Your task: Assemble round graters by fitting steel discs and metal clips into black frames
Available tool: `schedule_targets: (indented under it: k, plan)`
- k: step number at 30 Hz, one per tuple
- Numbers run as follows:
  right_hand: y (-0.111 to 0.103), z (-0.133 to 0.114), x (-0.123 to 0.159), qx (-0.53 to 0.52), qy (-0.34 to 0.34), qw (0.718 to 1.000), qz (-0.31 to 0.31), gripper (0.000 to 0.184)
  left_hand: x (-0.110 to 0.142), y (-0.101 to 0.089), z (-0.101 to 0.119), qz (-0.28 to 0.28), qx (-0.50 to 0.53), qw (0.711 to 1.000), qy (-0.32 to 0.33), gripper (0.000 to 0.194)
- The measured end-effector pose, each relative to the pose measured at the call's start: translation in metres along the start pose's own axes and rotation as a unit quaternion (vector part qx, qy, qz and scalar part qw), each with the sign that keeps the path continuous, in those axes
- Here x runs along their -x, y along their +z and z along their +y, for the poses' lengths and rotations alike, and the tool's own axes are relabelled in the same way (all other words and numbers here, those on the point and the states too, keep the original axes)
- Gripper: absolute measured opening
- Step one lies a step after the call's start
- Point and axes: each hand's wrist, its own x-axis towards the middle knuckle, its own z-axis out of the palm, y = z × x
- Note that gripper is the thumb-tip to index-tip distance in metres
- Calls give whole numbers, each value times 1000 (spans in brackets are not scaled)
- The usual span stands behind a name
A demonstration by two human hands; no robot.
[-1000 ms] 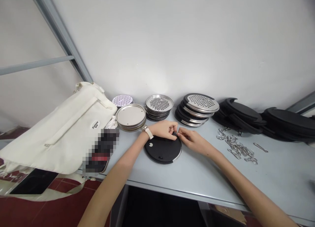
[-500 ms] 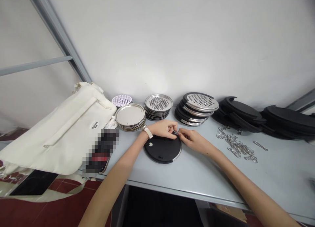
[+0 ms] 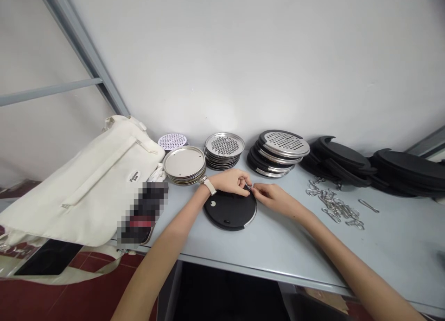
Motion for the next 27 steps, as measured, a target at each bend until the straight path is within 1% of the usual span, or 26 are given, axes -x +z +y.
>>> schedule_targets:
  k: [7,15,20,27]
  plan:
    - [1,3,0,-12,3,1000,-7,31,0,0,1,-6,14,1000,-3,26]
    - [1,1,-1,-10,14,1000,-6,31,1,0,1,0,-8,1000,4,25]
    - [1,2,-1,-12,12,1000,-6,31,1,0,1,1,-3,1000,2,24]
    - [1,2,-1,-11,8,1000,-5,36,1,0,1,-2,0,1000,4,22]
